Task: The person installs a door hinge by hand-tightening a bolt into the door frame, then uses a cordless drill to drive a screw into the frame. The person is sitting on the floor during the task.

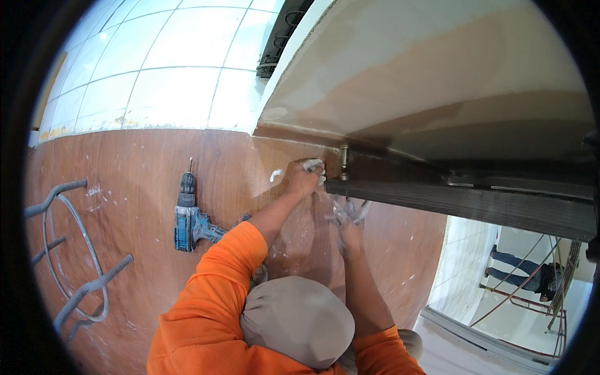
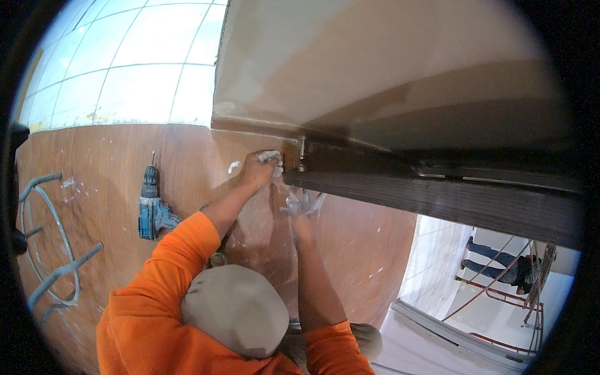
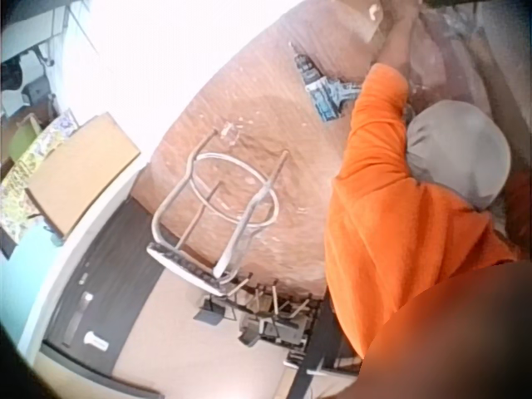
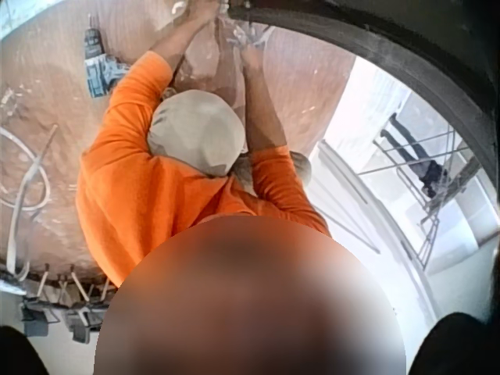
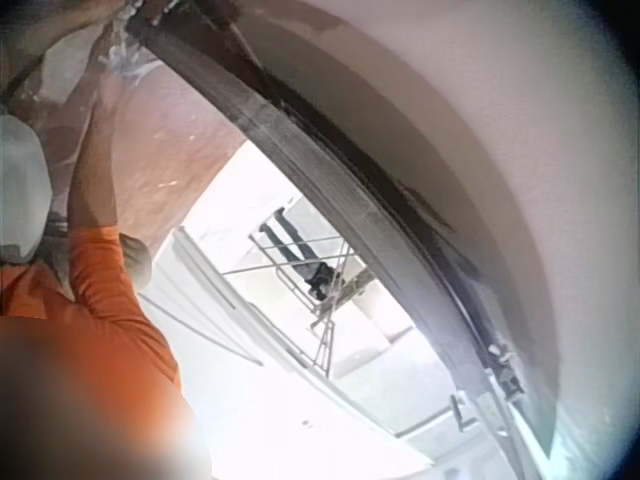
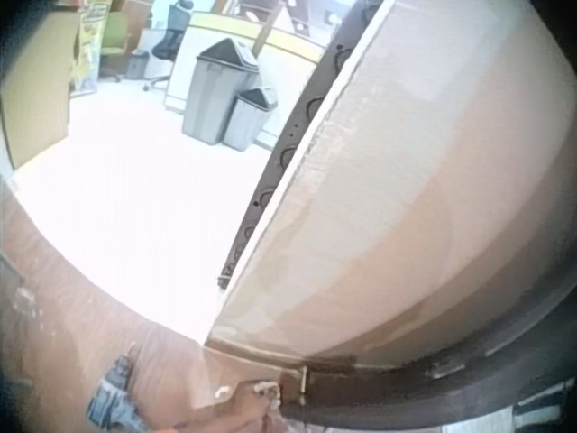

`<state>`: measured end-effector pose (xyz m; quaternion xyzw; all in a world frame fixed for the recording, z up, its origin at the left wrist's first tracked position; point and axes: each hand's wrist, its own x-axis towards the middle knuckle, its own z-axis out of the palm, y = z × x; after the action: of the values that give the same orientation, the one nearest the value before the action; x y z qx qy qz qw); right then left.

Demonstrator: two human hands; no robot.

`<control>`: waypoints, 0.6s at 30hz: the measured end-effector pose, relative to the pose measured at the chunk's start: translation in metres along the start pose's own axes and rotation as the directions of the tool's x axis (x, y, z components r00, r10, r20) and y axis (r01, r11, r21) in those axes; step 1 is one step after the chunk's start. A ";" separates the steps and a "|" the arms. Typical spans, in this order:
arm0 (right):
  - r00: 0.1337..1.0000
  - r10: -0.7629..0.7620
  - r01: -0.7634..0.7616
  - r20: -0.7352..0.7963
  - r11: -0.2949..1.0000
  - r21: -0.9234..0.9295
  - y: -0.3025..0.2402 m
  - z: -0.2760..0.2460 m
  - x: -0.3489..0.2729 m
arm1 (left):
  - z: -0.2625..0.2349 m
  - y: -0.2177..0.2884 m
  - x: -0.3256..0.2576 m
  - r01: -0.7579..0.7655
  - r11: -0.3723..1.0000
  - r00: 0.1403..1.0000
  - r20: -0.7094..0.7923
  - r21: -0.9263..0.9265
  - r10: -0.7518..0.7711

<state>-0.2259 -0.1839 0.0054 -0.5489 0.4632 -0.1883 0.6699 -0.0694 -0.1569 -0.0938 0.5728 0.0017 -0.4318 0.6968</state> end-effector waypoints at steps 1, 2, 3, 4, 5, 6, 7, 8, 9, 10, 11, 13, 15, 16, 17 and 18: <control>1.000 -0.003 0.003 0.010 1.000 0.015 0.001 -0.002 -0.001 | 0.000 0.002 -0.001 0.006 1.000 1.000 -0.001 -0.012 -0.006; 1.000 -0.005 0.005 0.020 1.000 0.030 0.002 -0.005 -0.001 | 0.001 0.004 -0.003 0.015 1.000 1.000 0.002 -0.026 -0.015; 0.999 -0.022 0.020 0.027 0.999 0.044 0.003 -0.007 -0.001 | 0.001 0.007 -0.005 -0.009 1.000 1.000 -0.005 -0.012 0.009; 0.999 -0.009 0.007 0.038 0.999 0.050 0.004 -0.008 -0.002 | 0.001 0.009 -0.006 -0.031 1.000 0.999 -0.008 -0.001 0.031; 0.999 -0.012 0.009 0.049 0.998 0.054 0.005 -0.010 -0.002 | 0.002 0.012 -0.008 -0.021 1.000 1.000 -0.010 0.020 0.021; 0.998 -0.024 0.021 0.064 0.998 0.057 0.007 -0.011 -0.003 | 0.002 0.013 -0.010 -0.067 0.994 0.998 -0.016 0.087 0.069; 0.997 -0.016 0.012 0.069 0.998 0.063 0.007 -0.012 -0.004 | 0.002 0.014 -0.011 -0.078 0.983 0.996 -0.020 0.164 0.083; 0.997 -0.019 0.014 0.078 0.998 0.068 0.008 -0.012 -0.004 | 0.002 0.014 -0.011 -0.137 0.969 0.989 -0.026 0.207 0.145; 0.996 -0.034 0.028 0.087 0.997 0.068 0.008 -0.012 -0.005 | 0.002 0.013 -0.011 -0.084 0.978 0.996 -0.011 0.193 0.087; 0.996 -0.024 0.017 0.085 0.996 0.088 0.008 -0.011 -0.004 | 0.002 0.011 -0.009 -0.075 0.986 0.997 0.001 0.146 0.076; 0.996 -0.026 0.017 0.084 0.995 0.102 0.007 -0.009 -0.003 | 0.002 0.009 -0.006 -0.074 0.993 0.997 0.017 0.090 0.073; 0.996 -0.037 0.025 0.085 0.991 0.129 0.004 -0.005 0.001 | 0.002 0.005 0.000 -0.064 0.993 0.998 0.027 0.104 0.061; 0.994 -0.058 0.044 0.095 0.988 0.150 0.000 0.001 0.006 | 0.001 0.005 0.003 -0.017 0.998 0.999 0.041 0.059 0.015; 0.993 -0.061 0.044 0.098 0.986 0.163 -0.002 0.003 0.009 | 0.002 0.007 0.003 0.031 0.999 0.998 0.048 0.012 -0.031; 0.992 -0.064 0.045 0.106 0.984 0.172 -0.004 0.005 0.011 | 0.003 0.011 0.002 0.079 0.996 0.995 0.057 -0.035 -0.077; 0.989 -0.085 0.062 0.121 0.982 0.179 -0.006 0.006 0.012 | 0.002 0.018 0.000 0.085 0.996 0.994 0.075 -0.040 -0.081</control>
<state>-0.2135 -0.1912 0.0056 -0.5156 0.3802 -0.2174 0.7364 -0.0598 -0.1591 -0.0790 0.5410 0.0093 -0.4808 0.6900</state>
